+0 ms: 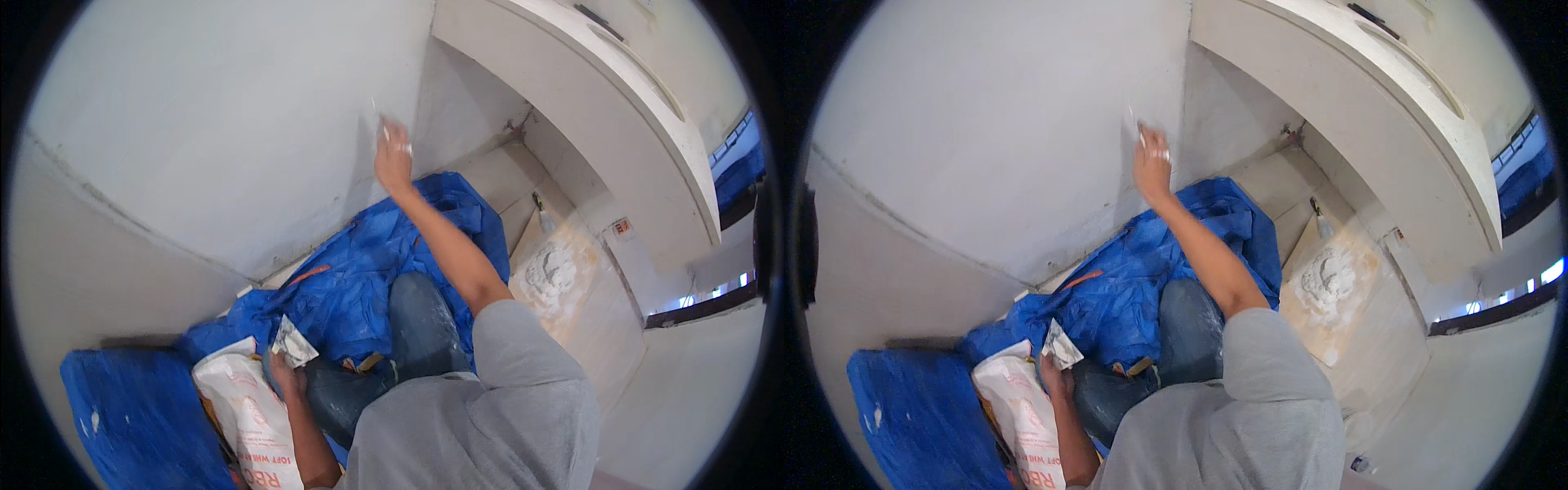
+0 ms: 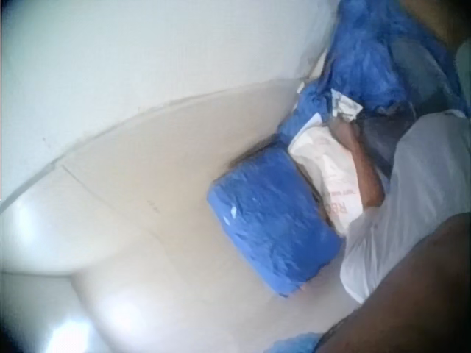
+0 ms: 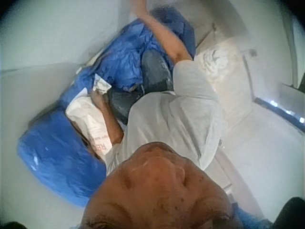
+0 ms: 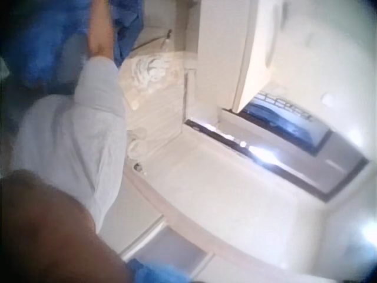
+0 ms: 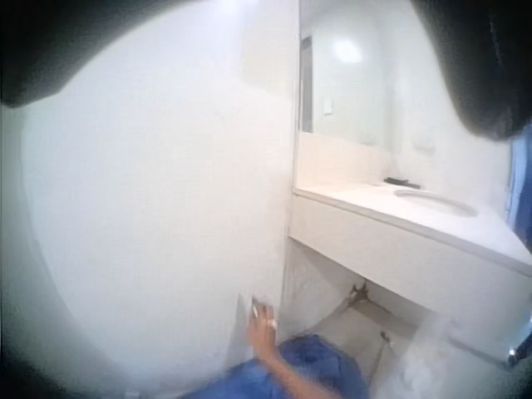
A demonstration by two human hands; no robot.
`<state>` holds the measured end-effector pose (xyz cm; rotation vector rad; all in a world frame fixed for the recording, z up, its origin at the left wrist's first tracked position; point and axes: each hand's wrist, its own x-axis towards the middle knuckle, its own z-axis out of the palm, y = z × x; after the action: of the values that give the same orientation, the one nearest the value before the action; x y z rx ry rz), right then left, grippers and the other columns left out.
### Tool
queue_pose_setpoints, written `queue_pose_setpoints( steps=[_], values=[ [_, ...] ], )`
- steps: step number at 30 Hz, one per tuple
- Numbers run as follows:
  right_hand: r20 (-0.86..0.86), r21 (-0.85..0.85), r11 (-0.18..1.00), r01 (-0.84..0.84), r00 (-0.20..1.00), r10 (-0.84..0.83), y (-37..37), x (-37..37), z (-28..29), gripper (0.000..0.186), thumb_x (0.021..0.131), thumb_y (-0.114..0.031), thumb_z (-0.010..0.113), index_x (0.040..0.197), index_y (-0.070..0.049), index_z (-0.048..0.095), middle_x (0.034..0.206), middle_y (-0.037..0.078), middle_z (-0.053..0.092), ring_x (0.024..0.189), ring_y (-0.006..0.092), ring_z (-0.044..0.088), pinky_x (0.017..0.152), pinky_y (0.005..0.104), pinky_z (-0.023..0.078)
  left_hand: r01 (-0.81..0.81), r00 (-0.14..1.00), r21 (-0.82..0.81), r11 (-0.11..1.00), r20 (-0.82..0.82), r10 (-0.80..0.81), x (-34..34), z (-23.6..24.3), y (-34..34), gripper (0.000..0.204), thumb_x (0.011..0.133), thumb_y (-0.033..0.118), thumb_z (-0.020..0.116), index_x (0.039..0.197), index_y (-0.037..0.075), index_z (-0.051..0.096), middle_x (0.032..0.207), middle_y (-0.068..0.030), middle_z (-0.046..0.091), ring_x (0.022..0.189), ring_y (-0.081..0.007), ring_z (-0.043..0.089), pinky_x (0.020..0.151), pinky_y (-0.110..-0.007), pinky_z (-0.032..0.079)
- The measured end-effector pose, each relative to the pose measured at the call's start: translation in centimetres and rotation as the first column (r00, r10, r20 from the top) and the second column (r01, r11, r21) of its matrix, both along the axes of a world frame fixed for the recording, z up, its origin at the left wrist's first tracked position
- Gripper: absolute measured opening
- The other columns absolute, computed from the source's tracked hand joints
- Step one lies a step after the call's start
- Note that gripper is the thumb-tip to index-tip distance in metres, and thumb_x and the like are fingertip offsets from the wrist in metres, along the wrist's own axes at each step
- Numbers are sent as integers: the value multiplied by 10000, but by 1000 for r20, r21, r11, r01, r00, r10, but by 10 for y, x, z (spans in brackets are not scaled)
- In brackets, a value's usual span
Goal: The person spreads and scrapes plaster onto wall seams and surfaces using putty knives.
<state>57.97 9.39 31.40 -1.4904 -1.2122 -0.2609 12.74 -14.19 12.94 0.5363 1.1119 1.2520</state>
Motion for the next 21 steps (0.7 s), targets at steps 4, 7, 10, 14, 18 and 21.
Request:
queue_pose_setpoints(
  steps=[4,7,10,14,18,21],
  values=[
    [-546,-397,618,-679,716,435,-129,-105,-32,375,933,-79,578,1306,-45,586,1141,194,663,1102,378,616,969,410,484,-96,991,49,994,102,91,35,29,-19,348,1001,141,450,1320,10,495,1282,-162,583,1145,-302,615,948,-439,519],
    [-106,-160,557,-815,575,811,-207,-145,-30,395,884,-13,612,1277,-53,606,1231,184,639,1164,355,601,1018,440,460,-190,968,86,978,184,171,79,65,-8,287,979,126,465,1225,12,558,1119,-120,643,950,-242,674,760,-375,565],
    [140,-118,484,-867,468,873,-242,-170,-18,482,813,35,655,1276,-94,619,1299,167,607,1186,352,586,1040,488,443,-246,924,16,969,307,230,105,120,-2,247,970,115,473,1174,13,568,1073,-111,642,909,-214,669,717,-361,562],
    [209,-202,453,-868,413,886,-249,-174,-11,531,786,-3,704,1287,-161,628,1360,142,573,1229,379,542,1046,485,442,-289,877,91,953,424,226,97,151,-18,261,983,109,445,1191,-1,555,1103,-122,644,938,-225,674,773,-369,562],
    [289,-409,493,-768,403,868,-232,-148,-9,491,801,4,634,1275,-129,632,1312,152,602,1188,364,568,1016,457,456,-237,907,55,970,371,200,71,156,-37,321,976,113,403,1254,13,527,1174,-136,656,1026,-250,681,840,-395,565],
    [379,-566,511,-647,346,858,-214,-121,8,429,816,-43,675,1237,-126,668,1266,103,631,1115,349,590,955,440,486,-97,924,59,994,377,68,48,162,-39,317,977,123,418,1248,6,533,1160,-127,662,1015,-223,683,830,-373,565]
  ],
)
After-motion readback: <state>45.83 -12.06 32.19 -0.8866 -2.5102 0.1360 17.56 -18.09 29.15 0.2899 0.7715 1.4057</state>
